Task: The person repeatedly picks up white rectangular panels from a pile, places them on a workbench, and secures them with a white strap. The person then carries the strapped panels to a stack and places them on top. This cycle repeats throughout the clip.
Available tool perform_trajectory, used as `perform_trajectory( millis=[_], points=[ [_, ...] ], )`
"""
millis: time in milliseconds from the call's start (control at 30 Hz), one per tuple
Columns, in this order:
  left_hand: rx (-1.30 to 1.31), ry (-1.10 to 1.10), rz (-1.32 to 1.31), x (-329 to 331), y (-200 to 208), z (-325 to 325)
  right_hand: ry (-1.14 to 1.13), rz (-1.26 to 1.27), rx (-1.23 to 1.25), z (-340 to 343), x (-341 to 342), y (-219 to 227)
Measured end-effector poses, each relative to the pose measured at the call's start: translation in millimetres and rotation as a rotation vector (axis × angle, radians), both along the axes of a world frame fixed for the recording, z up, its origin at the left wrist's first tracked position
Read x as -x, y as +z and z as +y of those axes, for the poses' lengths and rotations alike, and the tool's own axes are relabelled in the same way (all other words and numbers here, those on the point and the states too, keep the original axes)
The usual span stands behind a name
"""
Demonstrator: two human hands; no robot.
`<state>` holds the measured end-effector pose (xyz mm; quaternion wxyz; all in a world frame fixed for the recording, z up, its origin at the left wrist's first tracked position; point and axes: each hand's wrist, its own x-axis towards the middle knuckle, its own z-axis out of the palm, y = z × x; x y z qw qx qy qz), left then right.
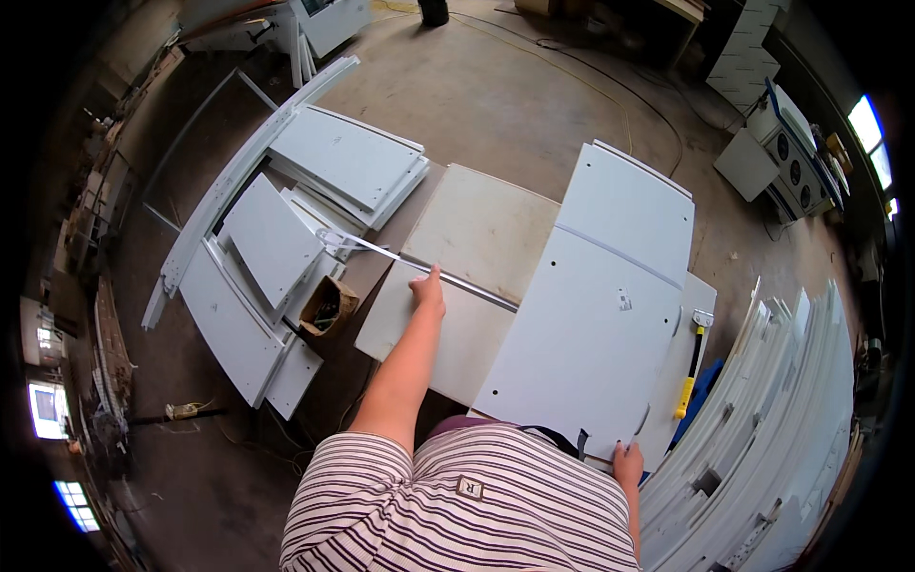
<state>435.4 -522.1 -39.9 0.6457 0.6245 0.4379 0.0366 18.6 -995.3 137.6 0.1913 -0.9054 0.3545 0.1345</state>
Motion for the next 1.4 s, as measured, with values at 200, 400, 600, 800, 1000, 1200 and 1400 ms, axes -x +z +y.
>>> perform_trajectory(
  millis=[200,400,600,800,1000,1200,1400],
  points=[
    [-0.647,-0.275,0.429,-49,101,21,-0.105,-0.08,0.051,22,7,10],
    [0.325,-0.211,-0.43,-76,126,24,0.052,-0.212,-0.052,20,-30,19],
    [0.301,-1.368,-0.51,52,272,-125,0.348,-0.676,-0.003,102,-161,108],
    [-0.08,-1.829,-0.414,118,391,-131,0.696,-0.815,0.139,128,-251,147],
    [-0.138,-1.305,-0.824,125,444,-108,0.264,-0.848,-0.11,-25,-212,36],
    [-0.104,-1.173,-0.876,147,473,-138,0.275,-0.447,0.609,-162,-86,-24],
    [-0.966,-1.049,-1.238,149,448,-144,-0.179,-0.782,-0.336,-175,-103,-14]
  ],
)
